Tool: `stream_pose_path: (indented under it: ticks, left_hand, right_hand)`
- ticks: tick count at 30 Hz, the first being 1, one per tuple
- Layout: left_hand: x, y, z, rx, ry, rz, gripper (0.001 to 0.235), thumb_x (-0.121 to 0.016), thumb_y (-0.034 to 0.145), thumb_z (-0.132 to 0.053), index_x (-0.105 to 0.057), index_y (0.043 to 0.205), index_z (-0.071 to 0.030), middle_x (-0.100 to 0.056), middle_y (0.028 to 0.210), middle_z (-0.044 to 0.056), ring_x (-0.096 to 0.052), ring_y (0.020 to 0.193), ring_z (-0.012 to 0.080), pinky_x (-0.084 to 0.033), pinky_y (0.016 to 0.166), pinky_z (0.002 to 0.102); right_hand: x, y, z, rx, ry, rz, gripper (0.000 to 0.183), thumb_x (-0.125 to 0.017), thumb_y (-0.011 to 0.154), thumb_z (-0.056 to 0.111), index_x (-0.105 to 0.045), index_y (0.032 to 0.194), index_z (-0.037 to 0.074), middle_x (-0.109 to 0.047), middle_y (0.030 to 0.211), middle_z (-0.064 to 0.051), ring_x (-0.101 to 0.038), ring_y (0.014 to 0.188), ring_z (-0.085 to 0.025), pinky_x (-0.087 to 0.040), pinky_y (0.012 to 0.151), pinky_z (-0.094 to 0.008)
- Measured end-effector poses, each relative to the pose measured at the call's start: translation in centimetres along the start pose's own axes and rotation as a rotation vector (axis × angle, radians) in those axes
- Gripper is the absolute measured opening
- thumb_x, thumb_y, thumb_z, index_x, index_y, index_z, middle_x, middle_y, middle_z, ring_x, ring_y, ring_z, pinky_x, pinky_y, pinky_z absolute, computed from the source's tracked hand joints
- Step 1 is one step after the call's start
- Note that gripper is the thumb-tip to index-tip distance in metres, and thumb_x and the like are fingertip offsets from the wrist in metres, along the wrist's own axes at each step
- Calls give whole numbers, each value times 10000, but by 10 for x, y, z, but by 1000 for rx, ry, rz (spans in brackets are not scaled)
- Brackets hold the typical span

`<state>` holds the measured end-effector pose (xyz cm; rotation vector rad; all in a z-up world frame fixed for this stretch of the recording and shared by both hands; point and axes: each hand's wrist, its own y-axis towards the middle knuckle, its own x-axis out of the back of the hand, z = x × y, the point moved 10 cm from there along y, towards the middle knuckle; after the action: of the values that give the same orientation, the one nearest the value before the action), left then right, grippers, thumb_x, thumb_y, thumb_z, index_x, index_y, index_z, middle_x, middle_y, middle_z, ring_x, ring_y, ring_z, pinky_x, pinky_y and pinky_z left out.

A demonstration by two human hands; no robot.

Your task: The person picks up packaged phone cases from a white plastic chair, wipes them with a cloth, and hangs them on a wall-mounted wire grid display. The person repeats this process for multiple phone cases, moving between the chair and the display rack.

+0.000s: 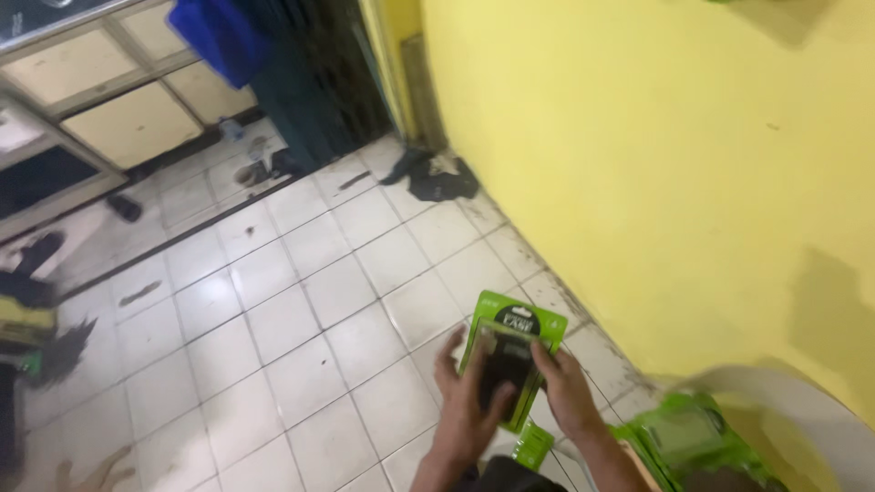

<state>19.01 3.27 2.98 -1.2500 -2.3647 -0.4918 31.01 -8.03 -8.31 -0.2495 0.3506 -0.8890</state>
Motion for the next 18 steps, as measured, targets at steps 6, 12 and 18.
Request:
stream_pose_path:
  ticks: [6,12,18]
  left_hand:
    - [128,65,95,151,-264,-170,427,-753,886,-77,-630,1292,-25,-720,1106,125,-682,993,209,-567,871,334]
    - [181,127,176,375,-564,-287,216,-751,879,-63,-723,1088,-14,-752,894,49,-655,735,98,-553,656,262]
    - [196,242,248,419,-608,-266,85,-787,868,-37,-733,926,-6,-735,808,47,-649,705,89,-533,625,258]
  right_hand:
    - [-124,87,46,51,43,209,418,-534,1051,311,-702,1167,-54,-753,1098,-142,-679,1006,-183,-508,922,-325]
    - [-210,158,96,107,-123,335,333,-588,995,217,-695,1201,-22,-755,1092,-116,-685,1000,-154,-530,905,-304]
    - [-239,282,117,187,-238,305,269,-679,948,114,-702,1166,-42,-784,1040,-100,-706,926,-133,-554,839,-289]
